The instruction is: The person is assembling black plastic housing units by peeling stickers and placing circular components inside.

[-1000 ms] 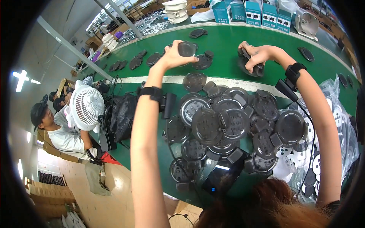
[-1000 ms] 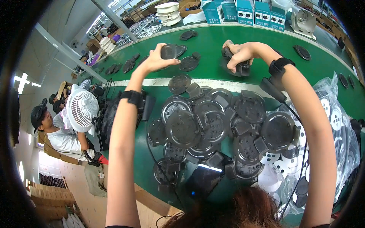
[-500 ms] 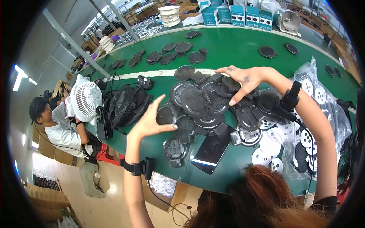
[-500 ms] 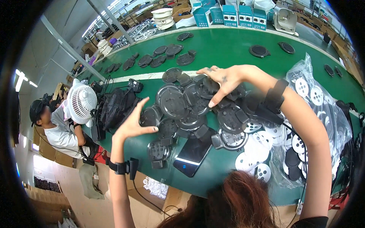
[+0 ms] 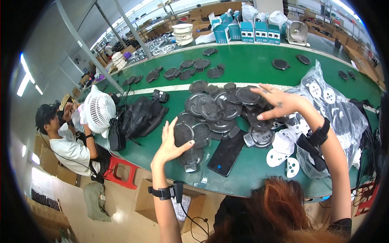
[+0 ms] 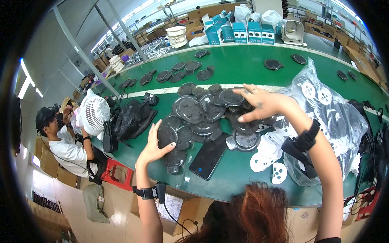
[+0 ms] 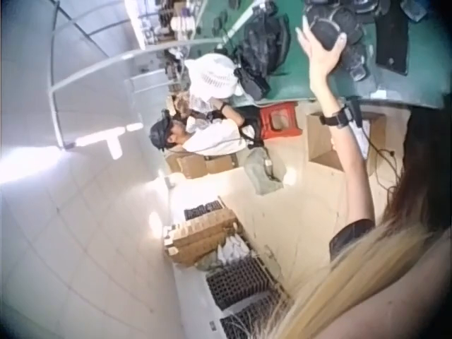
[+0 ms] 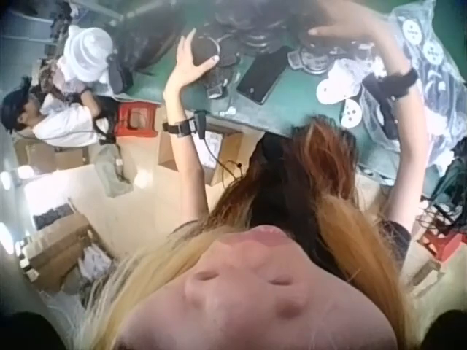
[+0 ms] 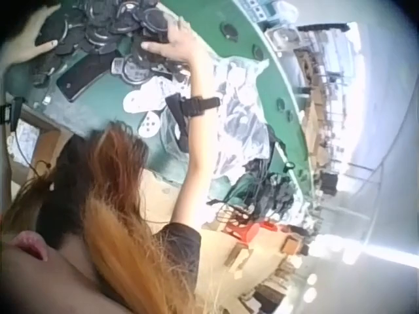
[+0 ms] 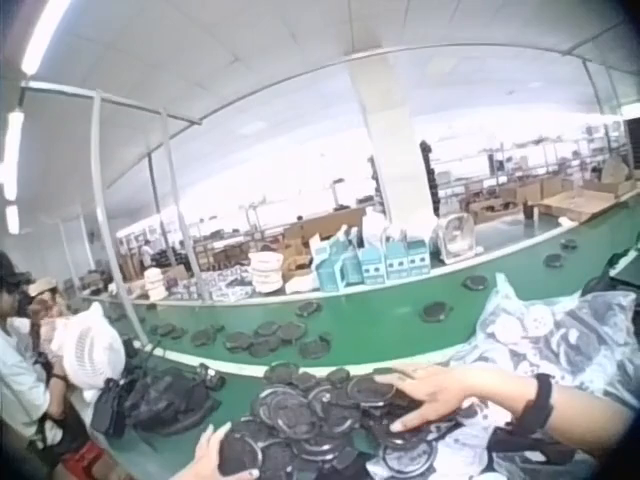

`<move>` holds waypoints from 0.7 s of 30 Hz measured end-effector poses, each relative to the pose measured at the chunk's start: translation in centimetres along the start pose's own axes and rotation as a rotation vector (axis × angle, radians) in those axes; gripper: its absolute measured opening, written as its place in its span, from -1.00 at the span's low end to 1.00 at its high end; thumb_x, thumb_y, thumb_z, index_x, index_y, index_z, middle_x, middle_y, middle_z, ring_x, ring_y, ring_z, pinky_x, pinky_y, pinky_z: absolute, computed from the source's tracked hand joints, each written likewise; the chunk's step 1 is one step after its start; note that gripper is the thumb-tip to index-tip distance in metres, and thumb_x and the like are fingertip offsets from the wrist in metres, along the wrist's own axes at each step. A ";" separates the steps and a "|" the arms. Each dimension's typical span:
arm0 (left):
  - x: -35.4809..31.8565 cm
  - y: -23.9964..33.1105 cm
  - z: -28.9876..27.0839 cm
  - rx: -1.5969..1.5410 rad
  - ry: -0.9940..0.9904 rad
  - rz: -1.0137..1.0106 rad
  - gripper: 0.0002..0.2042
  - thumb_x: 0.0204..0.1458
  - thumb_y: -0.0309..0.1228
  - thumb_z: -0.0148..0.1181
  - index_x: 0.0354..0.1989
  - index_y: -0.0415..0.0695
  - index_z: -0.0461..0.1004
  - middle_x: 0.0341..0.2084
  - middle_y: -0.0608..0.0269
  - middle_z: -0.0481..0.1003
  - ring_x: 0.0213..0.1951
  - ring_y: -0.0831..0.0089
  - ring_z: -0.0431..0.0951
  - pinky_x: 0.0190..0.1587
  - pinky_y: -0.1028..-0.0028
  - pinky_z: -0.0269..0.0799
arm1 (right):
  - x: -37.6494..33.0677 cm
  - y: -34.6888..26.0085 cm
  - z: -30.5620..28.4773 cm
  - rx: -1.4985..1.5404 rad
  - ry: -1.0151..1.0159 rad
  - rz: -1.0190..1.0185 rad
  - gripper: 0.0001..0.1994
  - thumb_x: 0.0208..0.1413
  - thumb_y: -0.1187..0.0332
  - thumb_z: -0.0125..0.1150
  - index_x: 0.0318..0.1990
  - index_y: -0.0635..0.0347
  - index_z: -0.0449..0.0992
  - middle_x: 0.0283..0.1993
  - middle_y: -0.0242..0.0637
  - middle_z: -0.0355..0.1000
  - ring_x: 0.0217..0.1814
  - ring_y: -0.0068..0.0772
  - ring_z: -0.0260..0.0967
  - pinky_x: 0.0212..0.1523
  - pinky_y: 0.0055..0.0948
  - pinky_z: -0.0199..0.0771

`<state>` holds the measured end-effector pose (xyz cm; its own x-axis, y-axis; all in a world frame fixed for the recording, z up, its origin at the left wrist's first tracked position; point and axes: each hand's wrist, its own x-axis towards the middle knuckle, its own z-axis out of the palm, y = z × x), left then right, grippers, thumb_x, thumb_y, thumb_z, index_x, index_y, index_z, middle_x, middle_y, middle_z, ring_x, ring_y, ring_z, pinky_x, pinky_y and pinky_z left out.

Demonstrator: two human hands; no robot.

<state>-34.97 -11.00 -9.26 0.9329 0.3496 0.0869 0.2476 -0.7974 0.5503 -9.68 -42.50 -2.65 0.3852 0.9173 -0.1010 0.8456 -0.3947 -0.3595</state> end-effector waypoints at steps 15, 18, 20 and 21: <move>-0.7 -0.4 4.5 0.081 0.309 0.047 -0.31 -0.15 -0.02 0.21 0.19 0.06 0.15 0.25 -0.13 -0.04 0.26 -0.04 -0.01 0.24 -0.01 -0.20 | -4.8 2.9 5.8 0.125 0.709 0.135 -0.56 0.09 0.16 0.05 0.07 0.20 0.28 0.05 -0.01 0.26 0.20 -0.02 0.11 0.25 -0.12 -0.08; -0.9 -0.1 4.6 0.088 0.314 0.013 -0.39 -0.06 -0.08 0.14 0.18 0.03 0.16 0.22 -0.14 0.02 0.25 -0.04 0.01 0.24 -0.01 -0.19 | -4.9 3.3 5.9 0.182 0.697 0.117 -0.61 0.10 0.18 0.03 0.03 0.19 0.33 0.09 -0.06 0.26 0.19 -0.02 0.13 0.26 -0.11 -0.10; -0.8 -0.1 4.8 0.096 0.299 -0.012 -0.40 -0.05 -0.10 0.13 0.19 0.04 0.15 0.21 -0.15 0.03 0.25 -0.04 0.02 0.24 -0.01 -0.19 | -4.8 3.5 6.4 0.134 0.704 0.149 -0.63 0.10 0.18 0.02 0.00 0.18 0.35 0.13 -0.08 0.24 0.21 -0.02 0.13 0.27 -0.08 -0.12; -0.9 0.0 4.8 0.107 0.301 -0.015 -0.40 -0.05 -0.10 0.13 0.19 0.03 0.15 0.20 -0.17 0.03 0.24 -0.04 0.03 0.24 0.00 -0.18 | -4.7 3.5 6.5 0.139 0.710 0.136 -0.63 0.10 0.18 0.02 0.00 0.18 0.35 0.13 -0.08 0.24 0.21 -0.02 0.13 0.27 -0.08 -0.12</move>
<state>-34.51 -13.68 -13.29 0.8133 0.4790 0.3303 0.3019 -0.8327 0.4642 -10.96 -47.88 -9.40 0.6697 0.5867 0.4552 0.7369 -0.4490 -0.5054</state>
